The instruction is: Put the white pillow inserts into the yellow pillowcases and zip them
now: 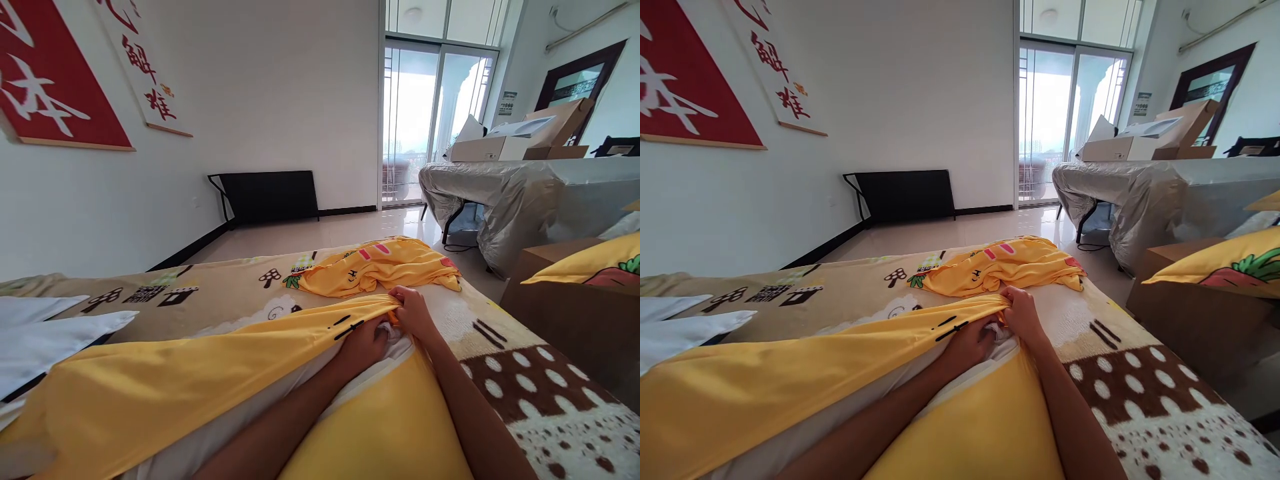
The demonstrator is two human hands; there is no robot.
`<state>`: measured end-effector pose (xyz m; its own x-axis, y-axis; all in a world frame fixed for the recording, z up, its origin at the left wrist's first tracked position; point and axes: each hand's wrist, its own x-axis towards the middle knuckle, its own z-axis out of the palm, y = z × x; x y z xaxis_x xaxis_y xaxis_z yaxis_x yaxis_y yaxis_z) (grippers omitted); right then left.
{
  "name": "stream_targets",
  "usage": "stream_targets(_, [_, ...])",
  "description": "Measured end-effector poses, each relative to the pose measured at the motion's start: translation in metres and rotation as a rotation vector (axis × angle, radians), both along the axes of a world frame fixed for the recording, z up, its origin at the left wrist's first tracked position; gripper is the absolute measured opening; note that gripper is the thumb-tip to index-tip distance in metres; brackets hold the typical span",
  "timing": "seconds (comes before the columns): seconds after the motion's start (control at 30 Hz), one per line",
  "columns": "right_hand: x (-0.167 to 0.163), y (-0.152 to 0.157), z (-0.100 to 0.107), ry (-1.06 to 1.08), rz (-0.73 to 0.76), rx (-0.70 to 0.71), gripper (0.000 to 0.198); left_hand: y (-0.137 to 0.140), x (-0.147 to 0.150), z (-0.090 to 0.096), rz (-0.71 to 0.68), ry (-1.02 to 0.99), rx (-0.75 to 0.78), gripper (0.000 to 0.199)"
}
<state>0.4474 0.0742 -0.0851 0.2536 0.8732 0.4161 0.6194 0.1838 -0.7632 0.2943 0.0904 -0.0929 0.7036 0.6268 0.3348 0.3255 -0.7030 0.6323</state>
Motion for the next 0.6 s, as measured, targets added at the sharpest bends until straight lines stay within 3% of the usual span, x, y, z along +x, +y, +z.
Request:
stream_targets(0.07, [-0.0007,-0.001,0.0013,0.008,0.016,0.002,0.025,-0.0002,-0.0041,-0.0006,-0.072,-0.069,-0.038,0.028])
stream_targets(0.2, [-0.0016,-0.0027,0.0037,0.013,0.024,0.005,0.022,-0.0006,-0.0088,-0.0036,-0.132,-0.06,0.03,0.031])
stream_targets(0.43, [-0.0005,-0.001,0.0022,0.013,0.038,0.034,0.022,0.002,-0.0029,-0.0045,-0.017,-0.054,-0.128,0.022])
stream_targets(0.6, [0.0009,0.0023,-0.0022,0.015,0.062,0.018,0.024,0.0005,0.0003,0.0008,0.056,-0.033,-0.097,0.025])
